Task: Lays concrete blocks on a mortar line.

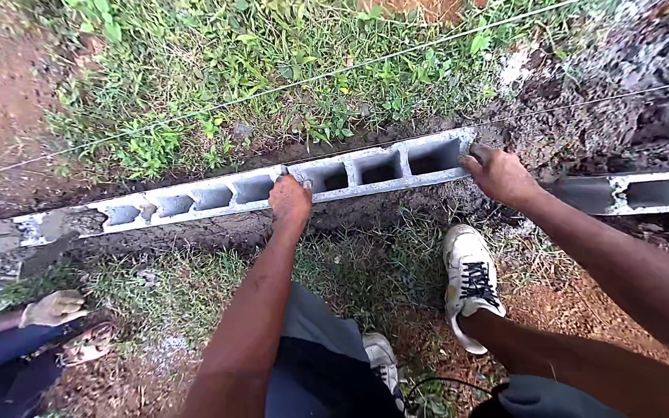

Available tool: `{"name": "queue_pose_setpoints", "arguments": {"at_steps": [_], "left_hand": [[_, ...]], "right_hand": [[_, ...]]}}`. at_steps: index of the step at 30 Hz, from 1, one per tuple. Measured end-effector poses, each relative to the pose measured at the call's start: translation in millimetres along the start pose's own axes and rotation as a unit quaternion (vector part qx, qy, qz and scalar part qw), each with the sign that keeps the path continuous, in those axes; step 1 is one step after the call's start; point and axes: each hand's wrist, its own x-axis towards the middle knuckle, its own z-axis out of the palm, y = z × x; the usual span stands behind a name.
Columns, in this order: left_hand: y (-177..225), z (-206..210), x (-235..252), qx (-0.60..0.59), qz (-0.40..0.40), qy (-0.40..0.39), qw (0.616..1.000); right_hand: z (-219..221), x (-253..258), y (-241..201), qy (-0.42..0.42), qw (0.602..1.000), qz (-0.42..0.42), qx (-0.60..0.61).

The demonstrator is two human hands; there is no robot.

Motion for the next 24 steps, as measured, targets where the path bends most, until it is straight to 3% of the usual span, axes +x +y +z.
{"name": "queue_pose_setpoints", "arguments": {"at_steps": [20, 24], "left_hand": [[1, 8, 6, -0.027, 0.007, 0.04, 0.999], [3, -4, 6, -0.026, 0.0, 0.013, 1.0]], "right_hand": [[3, -3, -10, 0.022, 0.999, 0.023, -0.001], [4, -6, -13, 0.025, 0.999, 0.026, 0.004]]}}
